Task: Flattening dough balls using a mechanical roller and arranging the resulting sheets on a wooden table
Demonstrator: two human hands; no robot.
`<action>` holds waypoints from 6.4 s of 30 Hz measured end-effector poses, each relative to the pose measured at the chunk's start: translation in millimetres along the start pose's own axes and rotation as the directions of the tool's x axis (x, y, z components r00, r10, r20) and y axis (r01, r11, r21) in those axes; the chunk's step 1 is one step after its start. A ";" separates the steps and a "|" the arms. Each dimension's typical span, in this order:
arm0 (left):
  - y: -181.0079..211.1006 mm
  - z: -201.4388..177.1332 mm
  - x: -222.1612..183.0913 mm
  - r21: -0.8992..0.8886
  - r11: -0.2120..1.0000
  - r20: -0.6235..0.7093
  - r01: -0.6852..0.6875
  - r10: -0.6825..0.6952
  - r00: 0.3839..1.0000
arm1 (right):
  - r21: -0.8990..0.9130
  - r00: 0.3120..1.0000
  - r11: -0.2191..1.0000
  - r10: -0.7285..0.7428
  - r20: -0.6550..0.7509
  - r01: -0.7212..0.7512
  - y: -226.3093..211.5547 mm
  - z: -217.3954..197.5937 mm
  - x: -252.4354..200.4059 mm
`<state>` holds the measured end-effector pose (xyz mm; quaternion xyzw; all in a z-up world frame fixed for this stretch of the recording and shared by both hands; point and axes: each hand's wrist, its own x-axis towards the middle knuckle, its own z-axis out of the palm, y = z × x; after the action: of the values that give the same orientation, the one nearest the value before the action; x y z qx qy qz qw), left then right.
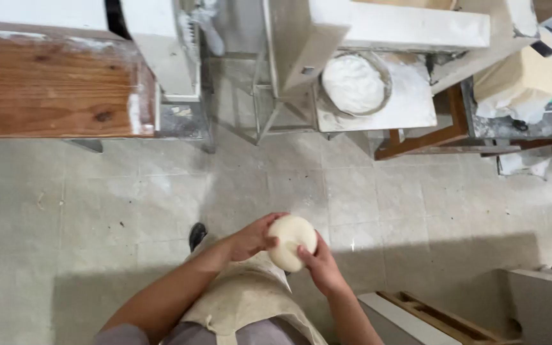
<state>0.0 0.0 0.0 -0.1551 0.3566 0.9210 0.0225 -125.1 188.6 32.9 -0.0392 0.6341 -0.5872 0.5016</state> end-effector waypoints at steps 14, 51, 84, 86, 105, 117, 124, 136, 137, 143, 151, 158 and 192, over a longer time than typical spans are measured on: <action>195.7 -263.5 -195.9 0.208 0.944 -0.885 -0.256 0.293 0.362 | -0.933 0.497 -0.118 -0.820 0.285 0.340 -226.8 296.8 177.7; 512.3 -378.9 -272.7 0.443 0.502 -0.847 -0.743 0.505 -0.164 | -0.869 0.868 -0.026 0.066 0.492 0.494 -140.7 597.6 246.9; 435.2 -426.5 -133.3 -0.494 0.693 -0.645 -0.525 0.113 0.756 | -0.572 0.680 0.370 -0.332 0.654 0.732 -333.1 549.3 212.3; 432.0 -418.8 -125.4 -0.476 0.701 -0.664 -0.531 0.110 0.740 | -0.559 0.709 0.470 -0.244 0.662 0.683 -323.4 503.9 183.3; 380.3 -349.7 -105.6 -0.123 0.676 -0.907 -0.727 0.220 0.359 | -0.862 0.960 0.505 -0.227 -0.165 -0.029 -253.7 350.3 253.0; 314.3 -327.5 -175.0 0.602 0.786 -0.798 0.143 0.589 0.127 | -0.893 0.513 0.095 -0.843 0.162 0.439 -224.0 328.5 262.5; 338.3 -388.8 -115.7 0.776 -0.158 -0.299 0.611 0.761 0.576 | -0.934 0.788 0.266 -0.615 0.026 0.239 -221.8 342.6 268.2; 378.9 -389.5 -114.3 0.806 -0.296 -0.321 0.512 0.508 0.799 | -0.965 0.595 -0.230 -0.760 0.260 0.128 -224.7 255.4 315.3; 379.2 -391.2 -117.4 0.808 -0.307 -0.290 0.502 0.534 0.794 | -0.961 0.648 -0.248 -0.713 0.268 0.124 -238.3 251.7 309.8; 380.9 -399.0 -116.6 0.793 -0.384 -0.162 0.473 0.616 0.771 | -0.967 0.704 -0.200 -0.664 0.250 0.156 -263.2 295.9 280.8; 381.0 -370.9 -129.6 0.883 -0.015 -0.384 0.469 0.550 0.742 | -0.899 0.406 -0.328 -0.809 0.425 0.289 -265.4 363.2 222.7; 448.5 -240.3 -173.2 0.850 0.406 -0.507 0.337 0.450 0.735 | -0.523 0.652 0.436 -0.228 0.723 0.732 -240.0 514.9 199.6; 709.9 -305.3 -225.8 0.997 0.001 0.037 -0.073 0.863 0.503 | -0.668 0.355 -0.153 -0.750 0.558 0.728 -418.9 702.5 439.7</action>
<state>189.1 -715.7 316.6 -0.2534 0.8411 0.3200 -0.3550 -88.8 -716.5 237.2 -0.6319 0.6917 -0.3479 -0.0338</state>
